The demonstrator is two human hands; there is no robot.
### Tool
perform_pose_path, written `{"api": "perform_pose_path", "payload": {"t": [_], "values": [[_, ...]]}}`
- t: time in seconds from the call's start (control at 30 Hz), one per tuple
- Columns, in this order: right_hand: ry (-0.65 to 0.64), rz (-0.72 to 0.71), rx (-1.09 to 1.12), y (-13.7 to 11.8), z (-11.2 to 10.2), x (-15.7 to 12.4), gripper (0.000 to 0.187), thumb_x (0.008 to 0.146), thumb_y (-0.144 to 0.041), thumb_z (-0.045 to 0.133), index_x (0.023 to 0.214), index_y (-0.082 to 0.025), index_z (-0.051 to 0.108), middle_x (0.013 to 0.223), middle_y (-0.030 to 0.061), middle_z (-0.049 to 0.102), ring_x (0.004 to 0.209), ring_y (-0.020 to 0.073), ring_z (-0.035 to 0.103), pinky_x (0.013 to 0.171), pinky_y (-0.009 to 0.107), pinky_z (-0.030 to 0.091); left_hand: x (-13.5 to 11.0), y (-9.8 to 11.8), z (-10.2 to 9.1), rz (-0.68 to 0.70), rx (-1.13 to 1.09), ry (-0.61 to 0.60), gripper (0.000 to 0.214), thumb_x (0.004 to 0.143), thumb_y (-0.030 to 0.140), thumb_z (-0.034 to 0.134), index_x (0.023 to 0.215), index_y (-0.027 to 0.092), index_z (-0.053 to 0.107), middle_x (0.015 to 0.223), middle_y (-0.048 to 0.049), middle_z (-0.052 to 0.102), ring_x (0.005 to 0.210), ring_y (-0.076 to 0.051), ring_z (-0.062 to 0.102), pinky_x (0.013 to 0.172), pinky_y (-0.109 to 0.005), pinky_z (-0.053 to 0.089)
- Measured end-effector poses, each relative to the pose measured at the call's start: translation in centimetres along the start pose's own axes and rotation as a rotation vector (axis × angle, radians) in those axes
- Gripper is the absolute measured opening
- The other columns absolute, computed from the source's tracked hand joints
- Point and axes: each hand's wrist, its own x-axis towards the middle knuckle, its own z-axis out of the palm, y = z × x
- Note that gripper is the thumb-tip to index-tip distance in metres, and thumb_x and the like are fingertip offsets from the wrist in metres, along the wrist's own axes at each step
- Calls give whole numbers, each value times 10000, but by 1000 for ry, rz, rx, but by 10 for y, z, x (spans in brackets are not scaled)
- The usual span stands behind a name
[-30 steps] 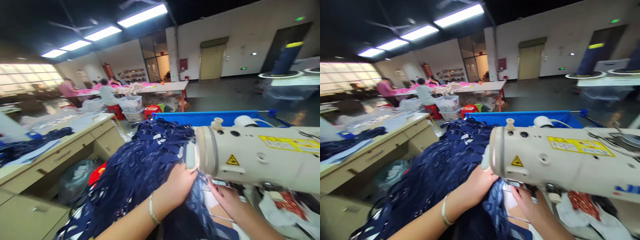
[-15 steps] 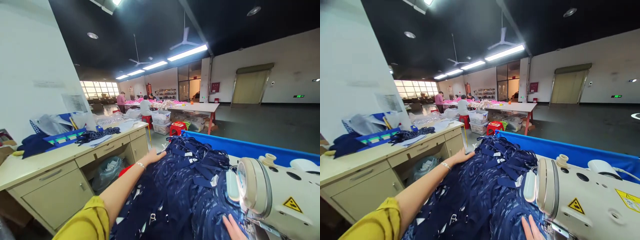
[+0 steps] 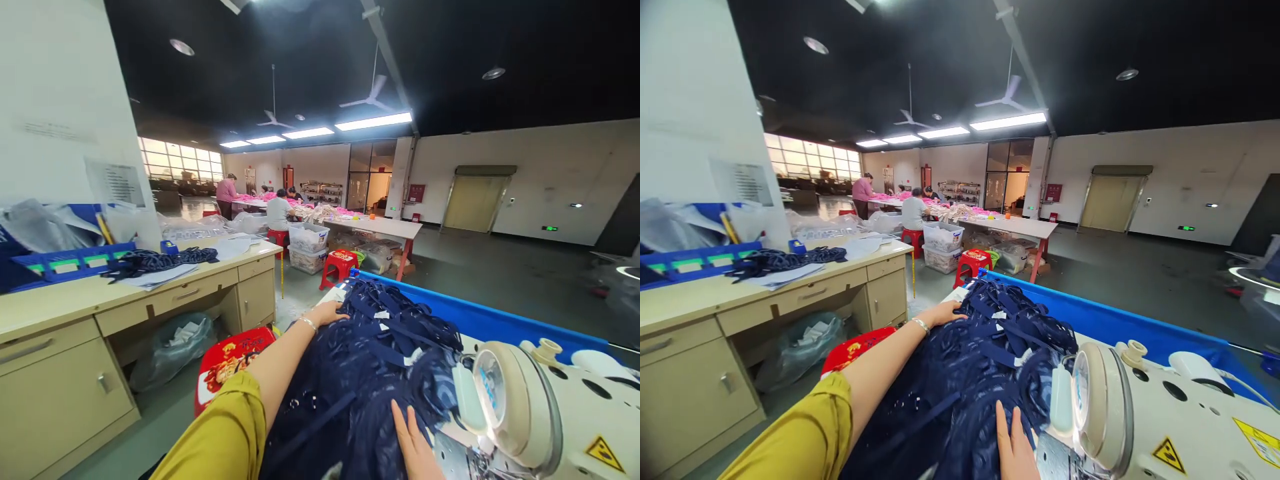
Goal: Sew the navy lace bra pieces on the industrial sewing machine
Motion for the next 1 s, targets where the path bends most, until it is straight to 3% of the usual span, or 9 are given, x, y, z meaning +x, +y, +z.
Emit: {"api": "perform_pose_path", "payload": {"t": [0.17, 0.37, 0.43, 0.53, 0.6, 0.67, 0.77, 0.87, 1.0], "values": [[-78, 68, 89, -24, -41, 1, 948, 599, -8, 461, 1481, -95, 124, 1507, 229, 54, 1349, 254, 301, 1073, 371, 312, 4, 16, 10, -27, 63, 77, 398, 905, 384, 553, 1238, 170, 520, 1299, -110, 504, 1148, -268, 516, 969, -514, 416], [-155, 81, 239, -11, -60, -21, 936, 612, -33, 446, 1483, -94, 110, 1526, 168, 30, 1390, 248, 172, 1111, 379, 254, -19, 52, -13, 22, 96, 264, 359, 970, 342, 408, 1244, 134, 508, 1266, -150, 524, 1163, -281, 510, 982, -524, 386], [-167, 57, 279, -3, -64, -26, 961, 589, -53, 459, 1484, -99, 111, 1530, 155, 40, 1393, 251, 157, 1117, 393, 244, -34, 84, -14, 196, 94, 283, 382, 986, 330, 320, 1245, 138, 524, 1287, -163, 523, 1210, -274, 478, 1037, -481, 332], [-153, -16, 315, 7, -60, -30, 966, 568, -77, 458, 1483, -126, 150, 1534, 128, 13, 1394, 256, 157, 1118, 419, 239, -58, 141, 3, 585, 93, 150, 297, 920, 403, 468, 1137, 274, 623, 1200, -18, 626, 1190, -198, 506, 1079, -348, 298], [-132, -79, 290, 13, -50, -31, 946, 564, -90, 464, 1474, -152, 214, 1527, 112, -17, 1392, 281, 155, 1109, 449, 249, -68, 173, 26, 846, 143, 34, 190, 891, 352, 523, 988, 314, 681, 1094, 43, 678, 1225, -198, 481, 1131, -400, 195], [-81, -137, 227, 17, -38, -30, 865, 619, -121, 481, 1457, -186, 280, 1515, 103, 7, 1385, 314, 157, 1089, 491, 272, -68, 195, 51, 1036, 267, 61, 253, 917, 242, 447, 1046, 255, 664, 1155, -3, 658, 1348, -265, 328, 1133, -550, 48], [-12, -180, 160, 22, -23, -28, 730, 733, -207, 494, 1442, -197, 320, 1492, 125, 98, 1368, 347, 160, 1065, 524, 302, -56, 212, 89, 948, 359, 136, 373, 916, 282, 428, 1268, 229, 538, 1336, -57, 536, 1401, -374, 142, 1056, -700, -9], [-74, -179, 161, 25, -18, -25, 743, 721, -247, 537, 1432, -160, 338, 1474, 166, 142, 1349, 383, 165, 1059, 541, 307, -43, 219, 117, 778, 363, 104, 519, 870, 399, 492, 1370, 275, 430, 1396, -96, 464, 1362, -461, 183, 972, -789, 60], [-85, -167, 183, 25, -20, -26, 782, 680, -183, 505, 1439, -128, 324, 1492, 147, 103, 1363, 368, 129, 1080, 546, 272, -41, 223, 132, 754, 397, 66, 590, 819, 365, 573, 1381, 263, 424, 1387, -103, 471, 1374, -462, 131, 1030, -723, 101]]}}
